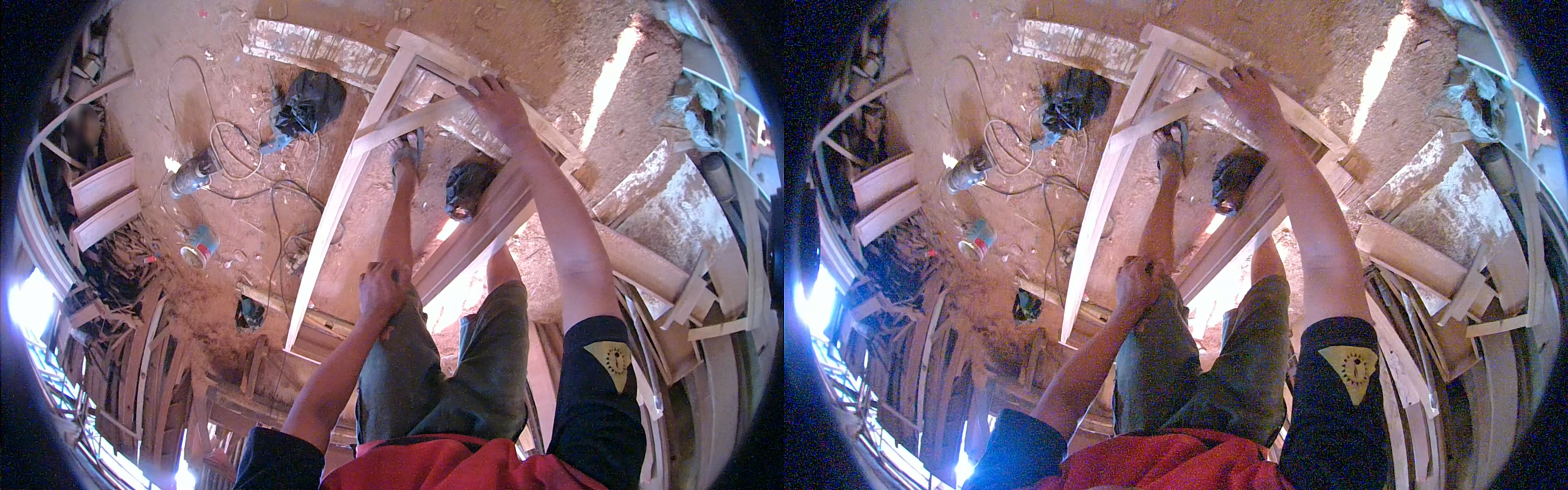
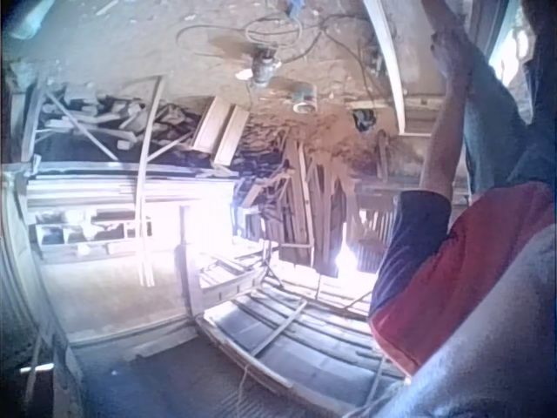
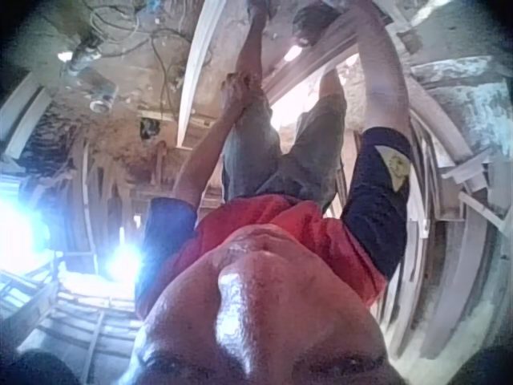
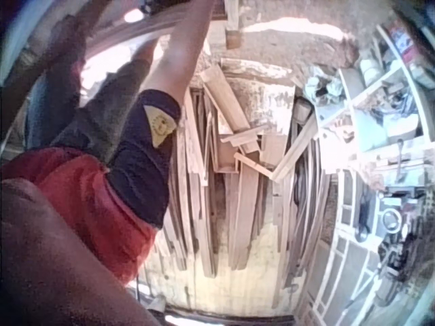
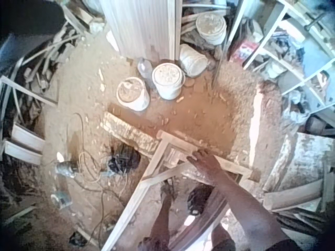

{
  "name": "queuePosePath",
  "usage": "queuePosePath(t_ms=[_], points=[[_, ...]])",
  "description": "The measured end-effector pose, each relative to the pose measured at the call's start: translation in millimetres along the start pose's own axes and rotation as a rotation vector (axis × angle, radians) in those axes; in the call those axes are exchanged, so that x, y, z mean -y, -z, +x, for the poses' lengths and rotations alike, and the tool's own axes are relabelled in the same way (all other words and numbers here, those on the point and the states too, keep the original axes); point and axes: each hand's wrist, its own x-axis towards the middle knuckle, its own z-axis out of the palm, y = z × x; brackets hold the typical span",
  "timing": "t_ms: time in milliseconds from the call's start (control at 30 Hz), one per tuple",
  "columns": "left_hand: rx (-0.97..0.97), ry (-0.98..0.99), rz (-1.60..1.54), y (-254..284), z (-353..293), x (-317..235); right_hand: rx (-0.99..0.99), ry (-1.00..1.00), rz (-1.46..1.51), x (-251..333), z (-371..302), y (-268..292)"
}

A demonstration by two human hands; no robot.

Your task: The person assembles a wooden frame by positioning wooden pieces and using a square tool to check for alignment.

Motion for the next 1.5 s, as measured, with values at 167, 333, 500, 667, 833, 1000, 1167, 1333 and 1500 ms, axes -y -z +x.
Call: queuePosePath(t_ms=[167,333,500,667,833,1000,1167,1333,1500], points=[[0.005,0.073,-0.017,10.0,-5.7,-2.6,-0.155,-0.301,0.155,32.8,-31.6,44.0],[-0.220,-0.038,-0.009,-1.6,-22.9,-10.9,-0.042,-0.641,0.737,84.1,-182.7,34.7],[-0.171,-0.252,-0.015,-9.9,-78.5,-44.2,0.645,-0.824,0.890,106.4,-389.1,108.2],[0.011,-0.246,-0.122,-47.1,-135.7,-24.7,0.520,-0.770,1.232,95.8,-470.5,242.8],[0.153,-0.452,0.002,-59.0,-134.5,-18.3,0.813,-0.487,1.220,17.4,-553.9,203.7],[-0.108,-0.170,-0.081,37.5,-210.3,-64.9,0.331,-0.712,0.712,-3.8,-520.7,296.4],[-0.411,-0.112,-0.175,60.2,-262.9,-53.2,0.023,-0.911,0.546,36.4,-489.5,349.1],[-0.385,-0.050,-0.206,44.6,-281.3,19.6,0.148,-0.753,0.545,76.0,-494.1,309.6],[-0.487,-0.082,-0.436,4.6,-270.4,136.4,0.248,-0.588,0.537,107.9,-464.9,297.8]])
